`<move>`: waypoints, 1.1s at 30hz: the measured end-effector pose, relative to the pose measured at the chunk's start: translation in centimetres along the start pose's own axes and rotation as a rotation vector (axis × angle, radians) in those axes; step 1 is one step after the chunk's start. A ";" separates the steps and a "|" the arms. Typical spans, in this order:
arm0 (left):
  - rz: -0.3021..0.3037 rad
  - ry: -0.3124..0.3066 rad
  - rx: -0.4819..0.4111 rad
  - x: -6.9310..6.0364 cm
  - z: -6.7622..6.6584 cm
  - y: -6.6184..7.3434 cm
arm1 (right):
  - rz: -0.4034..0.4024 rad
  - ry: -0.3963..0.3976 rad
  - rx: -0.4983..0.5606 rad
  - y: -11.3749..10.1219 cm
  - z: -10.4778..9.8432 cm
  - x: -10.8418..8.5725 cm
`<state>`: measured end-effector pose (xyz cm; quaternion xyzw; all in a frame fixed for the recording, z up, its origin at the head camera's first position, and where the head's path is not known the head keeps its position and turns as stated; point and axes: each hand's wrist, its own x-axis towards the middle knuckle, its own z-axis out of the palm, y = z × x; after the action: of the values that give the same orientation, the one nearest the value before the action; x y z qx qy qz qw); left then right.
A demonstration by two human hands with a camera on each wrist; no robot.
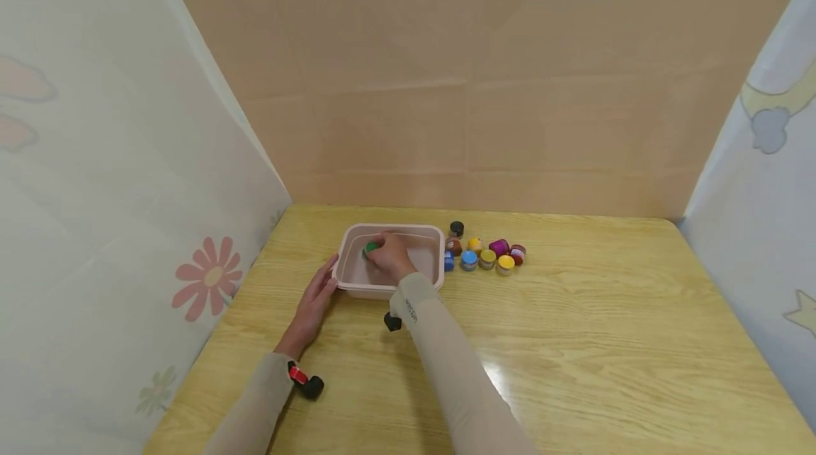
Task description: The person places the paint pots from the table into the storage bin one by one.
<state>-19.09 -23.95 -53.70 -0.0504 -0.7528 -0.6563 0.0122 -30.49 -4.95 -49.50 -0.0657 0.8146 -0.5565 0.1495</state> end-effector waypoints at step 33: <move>0.026 0.031 0.037 0.7 -0.1 -2.6 | -0.049 -0.009 -0.067 -0.2 -0.4 -0.2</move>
<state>-20.06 -24.36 -56.19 -0.0499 -0.7637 -0.6428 0.0335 -30.43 -4.65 -49.20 -0.0932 0.8304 -0.5320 0.1371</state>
